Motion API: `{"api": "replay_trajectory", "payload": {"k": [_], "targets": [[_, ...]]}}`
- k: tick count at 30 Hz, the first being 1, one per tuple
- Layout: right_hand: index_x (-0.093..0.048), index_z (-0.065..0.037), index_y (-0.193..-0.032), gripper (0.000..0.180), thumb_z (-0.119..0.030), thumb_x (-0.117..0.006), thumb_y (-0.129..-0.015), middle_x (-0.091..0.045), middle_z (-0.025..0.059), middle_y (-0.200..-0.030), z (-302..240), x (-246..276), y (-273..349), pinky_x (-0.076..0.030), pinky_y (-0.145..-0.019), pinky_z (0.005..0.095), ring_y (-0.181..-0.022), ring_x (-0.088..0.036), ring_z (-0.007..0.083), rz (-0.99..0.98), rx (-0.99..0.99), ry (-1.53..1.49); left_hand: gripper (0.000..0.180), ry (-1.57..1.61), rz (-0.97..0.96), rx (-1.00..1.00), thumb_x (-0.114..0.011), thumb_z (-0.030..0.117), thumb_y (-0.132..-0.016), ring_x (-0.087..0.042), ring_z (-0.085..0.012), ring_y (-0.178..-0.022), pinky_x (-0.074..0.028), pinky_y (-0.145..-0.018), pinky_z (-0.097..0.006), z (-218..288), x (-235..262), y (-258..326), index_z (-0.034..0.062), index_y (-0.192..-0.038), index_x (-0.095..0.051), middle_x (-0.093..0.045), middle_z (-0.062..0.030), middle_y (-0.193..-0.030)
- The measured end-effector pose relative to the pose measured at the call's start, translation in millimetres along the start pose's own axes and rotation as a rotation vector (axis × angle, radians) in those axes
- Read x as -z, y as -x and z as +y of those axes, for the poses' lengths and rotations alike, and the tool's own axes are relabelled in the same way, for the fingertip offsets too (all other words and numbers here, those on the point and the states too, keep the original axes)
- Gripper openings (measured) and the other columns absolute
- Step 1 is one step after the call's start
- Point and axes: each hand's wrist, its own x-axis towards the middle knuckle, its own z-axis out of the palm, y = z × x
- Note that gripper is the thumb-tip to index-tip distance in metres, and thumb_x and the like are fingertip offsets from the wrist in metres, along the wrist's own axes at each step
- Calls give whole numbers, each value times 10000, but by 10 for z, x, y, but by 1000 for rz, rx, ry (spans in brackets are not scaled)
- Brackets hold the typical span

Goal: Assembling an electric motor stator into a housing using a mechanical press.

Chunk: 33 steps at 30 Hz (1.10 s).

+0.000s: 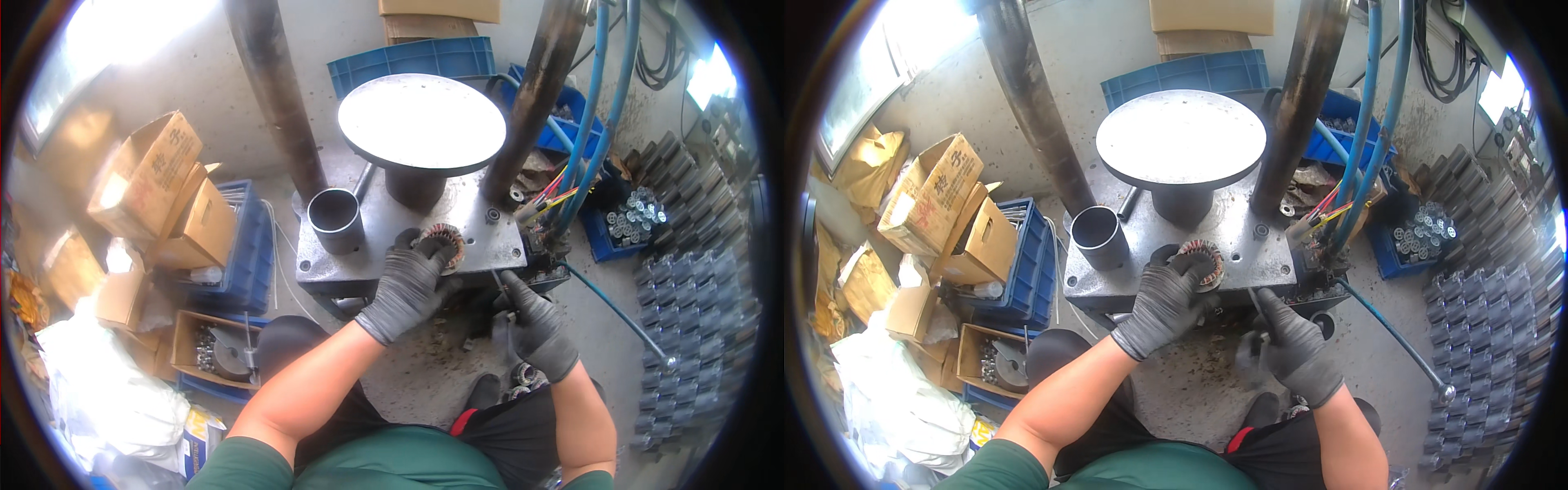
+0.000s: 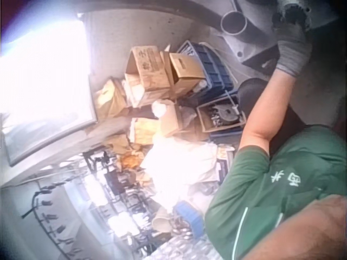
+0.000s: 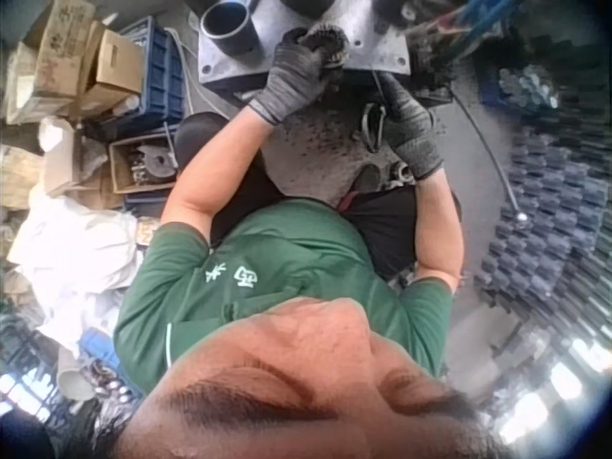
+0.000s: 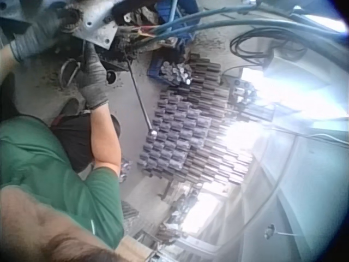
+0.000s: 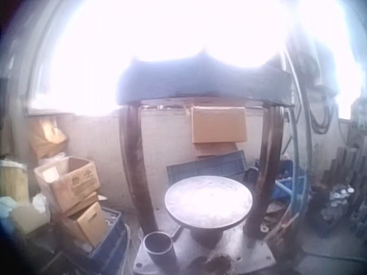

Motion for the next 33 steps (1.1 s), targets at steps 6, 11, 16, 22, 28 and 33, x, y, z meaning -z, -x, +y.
{"api": "replay_trajectory", "payload": {"k": [6,11,16,22,28,33], "targets": [[-519,-47,-1530,717,-151,-739,-856,-737,195,-1087,-133,-219,-184,-604,-740,460,-894,-765,343,-175,140,658,610,51,-134,-31,-887,366,-808,-515,-470,-1397,-497,-1142,-562,-51,151,-54,95,-1320,-696,-663,-134,-1368],[-497,-50,-1546,713,-142,-716,-874,-731,186,-1116,-246,-269,-319,-615,-736,452,-889,-772,325,-267,128,731,563,54,-175,-56,-870,369,-839,-533,-432,-1394,-515,-1134,-537,-150,149,-78,86,-1301,-716,-662,-139,-1379],[-484,-58,-1557,713,-114,-692,-878,-729,180,-1113,-237,-282,-372,-619,-746,455,-903,-773,324,-284,98,769,514,52,-102,-94,-891,387,-819,-633,-381,-1269,-576,-1020,-489,-188,127,-106,84,-1209,-750,-716,-134,-1265],[-489,-51,-1551,723,-46,-682,-854,-704,210,-1176,-200,-263,-410,-619,-780,469,-945,-764,359,-257,47,832,495,62,28,27,-923,405,-774,-689,-383,-1150,-598,-915,-485,-83,73,-134,77,-1111,-769,-723,-186,-1189],[-495,-77,-1553,743,-25,-697,-839,-690,219,-1207,-179,-211,-421,-614,-803,487,-955,-755,382,-220,33,812,517,31,42,34,-935,425,-748,-720,-376,-1050,-597,-872,-479,-50,9,-150,77,-1096,-779,-743,-175,-1128],[-529,-84,-1525,757,28,-725,-803,-678,240,-1247,-225,-185,-514,-611,-816,497,-977,-745,398,-275,-31,803,521,12,68,47,-947,432,-733,-733,-381,-984,-600,-838,-478,-69,-23,-139,88,-1089,-784,-749,-164,-1101]]}}
